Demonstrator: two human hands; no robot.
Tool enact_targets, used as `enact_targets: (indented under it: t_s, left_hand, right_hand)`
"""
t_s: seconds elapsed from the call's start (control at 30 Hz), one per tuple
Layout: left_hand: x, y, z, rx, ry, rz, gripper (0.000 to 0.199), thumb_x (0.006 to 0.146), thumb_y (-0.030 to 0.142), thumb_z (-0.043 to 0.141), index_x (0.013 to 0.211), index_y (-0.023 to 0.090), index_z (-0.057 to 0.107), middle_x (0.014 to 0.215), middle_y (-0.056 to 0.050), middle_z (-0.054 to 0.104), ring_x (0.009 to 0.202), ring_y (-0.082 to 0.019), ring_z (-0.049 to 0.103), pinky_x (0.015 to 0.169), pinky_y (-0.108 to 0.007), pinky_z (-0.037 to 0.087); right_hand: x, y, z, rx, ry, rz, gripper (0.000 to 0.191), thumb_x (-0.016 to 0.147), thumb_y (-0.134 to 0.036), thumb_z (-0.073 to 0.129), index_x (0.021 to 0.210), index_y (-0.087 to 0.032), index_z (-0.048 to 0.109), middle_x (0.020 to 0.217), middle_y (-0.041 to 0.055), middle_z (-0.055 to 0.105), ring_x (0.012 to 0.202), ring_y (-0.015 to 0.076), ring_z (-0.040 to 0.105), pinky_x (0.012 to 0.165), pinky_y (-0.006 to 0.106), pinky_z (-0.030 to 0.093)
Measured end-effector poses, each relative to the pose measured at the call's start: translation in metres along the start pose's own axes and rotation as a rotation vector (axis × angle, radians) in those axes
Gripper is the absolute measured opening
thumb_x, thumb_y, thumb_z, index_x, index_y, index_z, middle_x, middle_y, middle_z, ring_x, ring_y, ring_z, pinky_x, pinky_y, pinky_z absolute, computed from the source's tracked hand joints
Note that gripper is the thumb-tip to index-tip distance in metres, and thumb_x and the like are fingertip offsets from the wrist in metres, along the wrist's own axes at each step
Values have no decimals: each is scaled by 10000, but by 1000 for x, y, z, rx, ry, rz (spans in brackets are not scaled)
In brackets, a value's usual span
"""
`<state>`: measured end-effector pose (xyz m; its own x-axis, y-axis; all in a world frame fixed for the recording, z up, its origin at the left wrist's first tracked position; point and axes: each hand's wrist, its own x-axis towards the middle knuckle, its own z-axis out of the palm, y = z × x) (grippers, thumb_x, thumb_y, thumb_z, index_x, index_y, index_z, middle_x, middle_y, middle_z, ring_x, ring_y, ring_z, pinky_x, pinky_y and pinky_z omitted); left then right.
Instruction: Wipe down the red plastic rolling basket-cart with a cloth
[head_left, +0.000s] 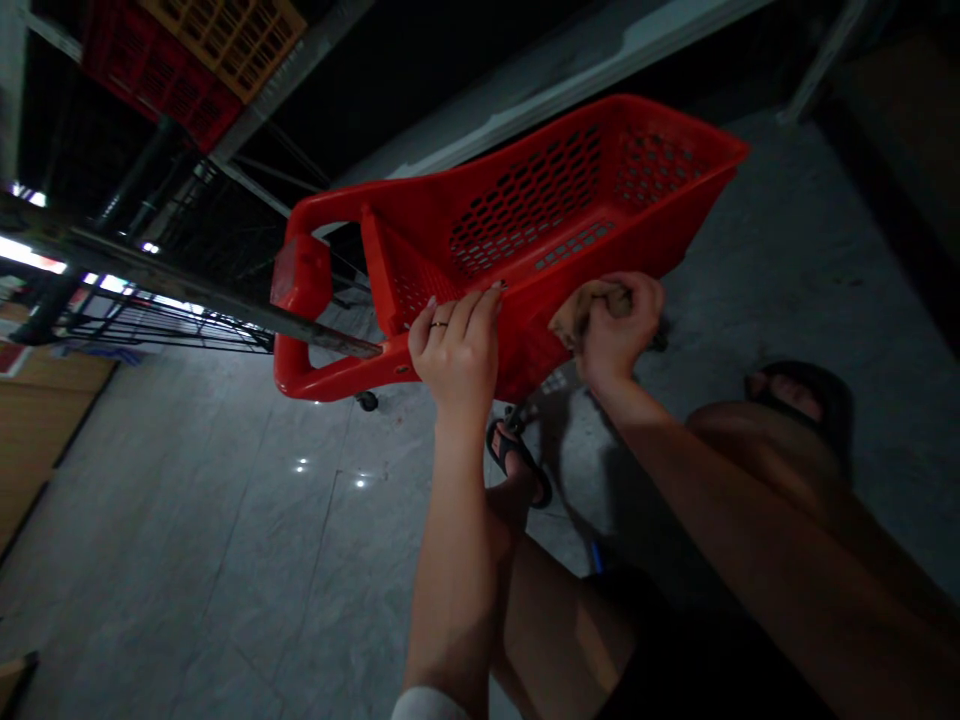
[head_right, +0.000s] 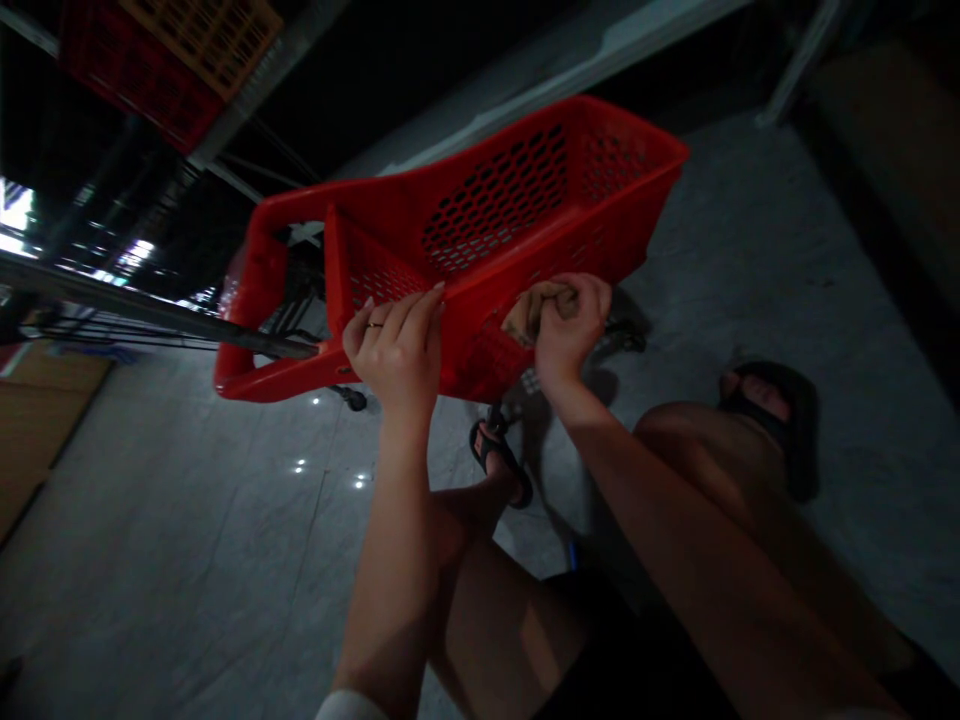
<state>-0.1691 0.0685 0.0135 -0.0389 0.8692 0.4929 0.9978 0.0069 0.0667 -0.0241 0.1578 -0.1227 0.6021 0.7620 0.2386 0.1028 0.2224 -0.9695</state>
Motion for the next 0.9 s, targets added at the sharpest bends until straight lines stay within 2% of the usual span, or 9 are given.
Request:
enact_targets:
  t_s: [0.1,0.17,0.33,0.43,0.53,0.63,0.7,0.8,0.9]
  left_hand:
    - [-1,2,-1,5,-1,-4,416,1165,455,431,1316,319,794,1315,-26,828,1176,-240,753,1247,-466,375]
    - [0,3,-2,17,0,-7,435,1157,510,437,1294,308,797,1281,-35,838,1161,-246,753,1243,-472,372]
    - [3,1,-1,63,33,-55,441,1127,588,474,1177,312,814,1125,-52,864,1078,-272,754,1200,-520,391]
    - [4,-4,1,99,74,-22,399,1114,588,516,1119,323,814,1055,-34,869,1007,-265,755,1170,-522,412]
    - [2,-11,5,122,215,74,364,1103,561,574,1053,305,828,953,-30,865,897,-248,747,1096,-478,435]
    - [-1,-17,9,128,374,173,299,1073,519,669,963,289,827,863,-10,853,793,-222,727,1025,-430,426]
    - [-2,-21,10,132,404,216,252,1048,497,721,943,289,819,853,4,851,765,-213,720,995,-414,422]
    - [-4,-25,8,135,416,246,208,1024,475,758,935,297,817,841,14,848,746,-212,720,968,-409,420]
    - [-8,-27,3,116,414,237,177,1009,467,772,943,311,821,856,18,857,750,-225,737,985,-431,417]
  right_hand:
    - [35,16,6,-6,134,74,373,732,-76,504,1057,-233,600,1138,61,619,1160,232,641,1182,502,496]
    - [39,22,8,-9,106,121,431,776,-72,480,1166,-231,569,1222,80,621,1223,230,635,1206,509,479]
    - [-23,21,-3,-6,-130,84,643,808,-95,596,1436,-199,507,1546,163,519,1493,261,500,1323,508,352]
    - [-43,22,-9,-6,-187,122,650,741,-40,592,1373,-190,567,1434,146,561,1373,266,576,1280,502,414]
    - [-12,31,-9,0,-5,180,515,738,-50,583,1230,-202,568,1276,95,604,1258,253,608,1234,525,467]
    - [48,42,-9,-7,182,190,533,719,-39,547,1212,-241,533,1299,71,587,1265,232,599,1236,522,470]
    - [82,50,-14,-21,255,156,518,712,-37,530,1181,-256,553,1284,66,587,1248,231,613,1201,514,502]
    - [108,63,-29,-66,273,75,434,740,-59,515,1120,-246,612,1229,73,605,1224,249,642,1160,521,526]
    - [102,83,-48,-80,205,74,409,792,-97,523,1147,-231,675,1273,105,638,1278,276,646,1192,535,500]
